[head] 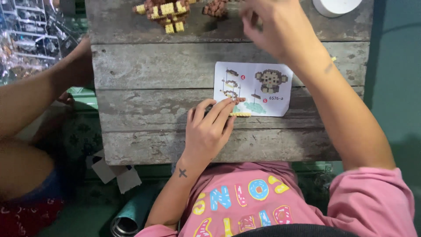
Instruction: Assembling a small figure using micro-sized plastic building blocks while following printed instructions.
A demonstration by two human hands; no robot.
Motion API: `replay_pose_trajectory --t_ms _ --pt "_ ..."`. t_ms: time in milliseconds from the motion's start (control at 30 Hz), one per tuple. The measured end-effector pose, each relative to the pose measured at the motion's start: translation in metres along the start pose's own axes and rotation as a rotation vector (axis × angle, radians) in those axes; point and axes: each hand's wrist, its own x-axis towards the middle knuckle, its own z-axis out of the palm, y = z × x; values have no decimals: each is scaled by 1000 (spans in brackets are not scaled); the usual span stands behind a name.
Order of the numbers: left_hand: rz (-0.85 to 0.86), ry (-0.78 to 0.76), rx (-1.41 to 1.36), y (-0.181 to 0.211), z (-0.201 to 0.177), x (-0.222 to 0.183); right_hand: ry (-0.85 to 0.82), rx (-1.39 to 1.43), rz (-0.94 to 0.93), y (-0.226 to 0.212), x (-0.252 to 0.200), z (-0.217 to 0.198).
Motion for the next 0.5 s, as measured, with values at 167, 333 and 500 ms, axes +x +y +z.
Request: replay_pose_trajectory --t_ms 167,333,500 --pt "-9 -3 24 4 -4 4 -115 334 109 -56 -33 -49" --pt "-5 -33 34 6 -7 4 -81 401 193 -81 -89 -56" --pt "-7 -60 67 7 -5 5 -54 357 197 -99 -122 -44"
